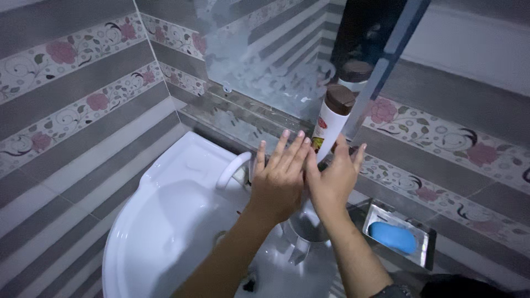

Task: The person washes their hands under running water in a sink. They use a plastic cup to scoop water and pour it over their hands repeatedly. The person then dries their hands with a dark cloth.

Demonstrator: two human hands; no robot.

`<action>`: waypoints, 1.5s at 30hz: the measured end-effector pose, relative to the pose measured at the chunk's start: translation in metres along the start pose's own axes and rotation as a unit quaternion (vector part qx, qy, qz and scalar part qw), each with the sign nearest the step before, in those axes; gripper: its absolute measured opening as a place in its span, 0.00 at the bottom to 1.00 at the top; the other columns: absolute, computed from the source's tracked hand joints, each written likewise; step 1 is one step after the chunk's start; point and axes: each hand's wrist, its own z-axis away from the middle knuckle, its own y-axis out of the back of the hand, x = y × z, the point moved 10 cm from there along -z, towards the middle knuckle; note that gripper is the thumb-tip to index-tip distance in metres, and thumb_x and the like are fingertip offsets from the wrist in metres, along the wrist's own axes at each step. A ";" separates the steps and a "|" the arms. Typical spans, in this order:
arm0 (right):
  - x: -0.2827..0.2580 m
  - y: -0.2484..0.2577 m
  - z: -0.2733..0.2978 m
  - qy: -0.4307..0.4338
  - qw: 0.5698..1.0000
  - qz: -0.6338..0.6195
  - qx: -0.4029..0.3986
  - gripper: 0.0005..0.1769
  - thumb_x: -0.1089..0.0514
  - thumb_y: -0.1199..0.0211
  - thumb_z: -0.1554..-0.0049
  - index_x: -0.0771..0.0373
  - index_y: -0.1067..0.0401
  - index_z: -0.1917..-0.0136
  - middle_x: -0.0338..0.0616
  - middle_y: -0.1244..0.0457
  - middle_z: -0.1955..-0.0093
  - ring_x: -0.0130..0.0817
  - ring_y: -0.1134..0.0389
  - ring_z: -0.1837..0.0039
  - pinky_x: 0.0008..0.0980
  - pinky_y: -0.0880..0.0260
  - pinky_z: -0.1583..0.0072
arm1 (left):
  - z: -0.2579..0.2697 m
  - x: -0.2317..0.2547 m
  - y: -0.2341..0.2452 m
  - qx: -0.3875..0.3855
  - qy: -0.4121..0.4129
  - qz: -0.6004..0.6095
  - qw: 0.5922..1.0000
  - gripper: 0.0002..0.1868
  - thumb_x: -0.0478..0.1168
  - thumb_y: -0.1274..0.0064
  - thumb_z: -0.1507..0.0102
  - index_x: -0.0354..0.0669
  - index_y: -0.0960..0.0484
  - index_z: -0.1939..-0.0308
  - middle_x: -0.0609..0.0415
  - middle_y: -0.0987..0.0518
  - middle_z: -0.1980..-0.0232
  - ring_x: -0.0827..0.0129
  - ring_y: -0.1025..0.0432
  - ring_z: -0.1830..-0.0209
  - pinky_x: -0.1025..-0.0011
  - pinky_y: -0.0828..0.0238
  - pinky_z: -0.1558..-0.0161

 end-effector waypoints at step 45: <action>0.170 0.178 0.079 -0.111 0.987 0.111 0.039 0.20 0.64 0.28 0.54 0.67 0.24 0.46 0.55 0.30 0.48 0.50 0.27 0.44 0.41 0.30 0.41 | 0.043 0.170 -0.087 -0.146 -0.163 0.254 0.942 0.40 0.52 0.48 0.35 0.38 0.39 0.23 0.46 0.37 0.20 0.52 0.47 0.18 0.47 0.66 0.20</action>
